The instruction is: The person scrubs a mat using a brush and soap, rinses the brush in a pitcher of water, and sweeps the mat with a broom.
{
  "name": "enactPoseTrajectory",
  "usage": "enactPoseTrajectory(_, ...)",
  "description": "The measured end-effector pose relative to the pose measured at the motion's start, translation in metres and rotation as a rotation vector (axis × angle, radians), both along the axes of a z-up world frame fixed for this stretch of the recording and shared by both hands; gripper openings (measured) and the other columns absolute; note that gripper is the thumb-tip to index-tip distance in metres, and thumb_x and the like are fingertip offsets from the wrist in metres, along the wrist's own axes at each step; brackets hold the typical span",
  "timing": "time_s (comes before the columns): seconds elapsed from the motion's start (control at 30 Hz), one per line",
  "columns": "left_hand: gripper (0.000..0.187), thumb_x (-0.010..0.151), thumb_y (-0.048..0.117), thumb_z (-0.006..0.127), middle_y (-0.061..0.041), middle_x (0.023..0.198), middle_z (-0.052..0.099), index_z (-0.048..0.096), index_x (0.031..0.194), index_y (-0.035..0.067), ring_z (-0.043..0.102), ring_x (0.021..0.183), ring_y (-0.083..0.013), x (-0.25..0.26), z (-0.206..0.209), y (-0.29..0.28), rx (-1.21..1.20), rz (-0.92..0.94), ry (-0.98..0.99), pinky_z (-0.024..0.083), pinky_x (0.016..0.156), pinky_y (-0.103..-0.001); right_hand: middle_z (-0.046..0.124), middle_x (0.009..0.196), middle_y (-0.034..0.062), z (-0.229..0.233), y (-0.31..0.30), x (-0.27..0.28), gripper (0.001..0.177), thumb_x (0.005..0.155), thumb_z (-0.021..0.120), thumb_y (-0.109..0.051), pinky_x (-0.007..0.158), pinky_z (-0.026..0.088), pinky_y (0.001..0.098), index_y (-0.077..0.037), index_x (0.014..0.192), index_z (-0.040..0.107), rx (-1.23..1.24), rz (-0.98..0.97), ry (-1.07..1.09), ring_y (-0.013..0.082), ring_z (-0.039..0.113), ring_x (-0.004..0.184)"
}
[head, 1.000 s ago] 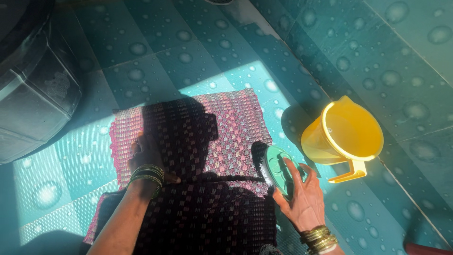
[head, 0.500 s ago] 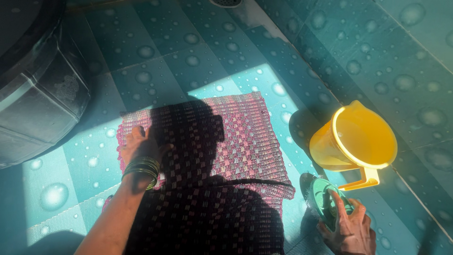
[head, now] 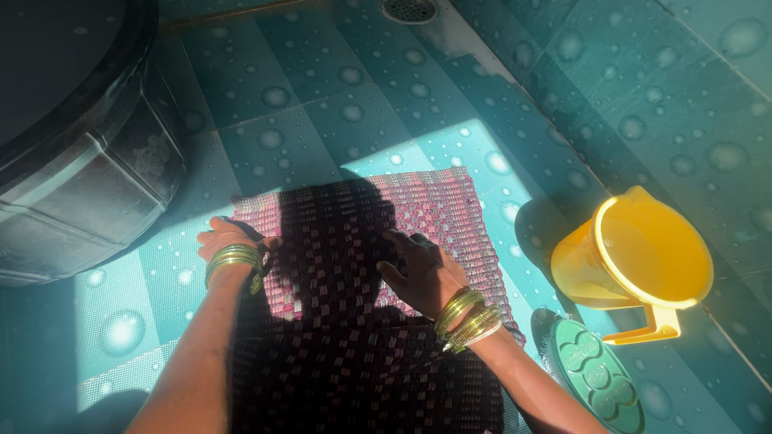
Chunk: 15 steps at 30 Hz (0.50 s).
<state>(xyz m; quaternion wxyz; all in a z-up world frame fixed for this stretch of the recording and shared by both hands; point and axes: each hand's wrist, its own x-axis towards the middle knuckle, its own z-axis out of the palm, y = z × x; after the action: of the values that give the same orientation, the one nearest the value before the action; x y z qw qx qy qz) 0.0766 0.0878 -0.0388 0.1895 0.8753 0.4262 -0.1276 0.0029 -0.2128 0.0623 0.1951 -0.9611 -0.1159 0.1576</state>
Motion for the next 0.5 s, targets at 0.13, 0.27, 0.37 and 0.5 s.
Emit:
enactPoseTrajectory(0.13,0.053,0.086,0.043,0.073,-0.021,0.108,0.075,0.067,0.124,0.006,0.075,0.098,-0.0357,0.000,-0.004,0.018,-0.243,-0.108,-0.278,0.060,0.086,-0.046,0.069,0.120,0.0176,-0.033,0.029,0.024,0.071,0.092,0.063,-0.046,0.092,0.056,0.0451,-0.008,0.148,0.044,0.296,0.079,-0.091,0.0291,0.069,0.105)
enactPoseTrajectory(0.27,0.048,0.083,0.036,0.075,-0.017,0.103,0.078,0.071,0.123,0.011,0.076,0.089,-0.0287,0.010,0.025,-0.015,-0.305,-0.411,-0.299,0.059,0.086,-0.042,0.061,0.123,0.0242,-0.046,0.065,0.047,0.103,0.082,0.079,-0.051,0.092,0.054,0.0456,0.003,0.148,0.023,0.461,0.082,0.027,0.0332,0.063,0.111)
enactPoseTrajectory(0.37,0.047,0.076,0.040,0.079,-0.009,0.102,0.079,0.079,0.117,0.019,0.077,0.091,-0.0219,0.023,0.059,-0.051,-0.438,-0.581,-0.345,0.058,0.090,-0.033,0.073,0.120,0.0167,-0.059,0.091,0.057,0.054,0.090,0.067,-0.047,0.097,0.052,0.0413,-0.008,0.128,0.066,0.462,0.102,-0.033,0.0280,0.070,0.110)
enactPoseTrajectory(0.5,0.052,0.075,0.050,0.078,-0.005,0.102,0.080,0.077,0.113,0.015,0.076,0.098,-0.0193,0.009,0.097,-0.073,-0.583,-0.447,-0.688,0.058,0.092,-0.034,0.076,0.100,0.0186,-0.049,0.106,0.079,0.042,0.090,0.061,-0.033,0.085,0.059,0.0411,-0.001,0.117,0.061,0.573,-0.103,-0.267,0.0330,0.076,0.095)
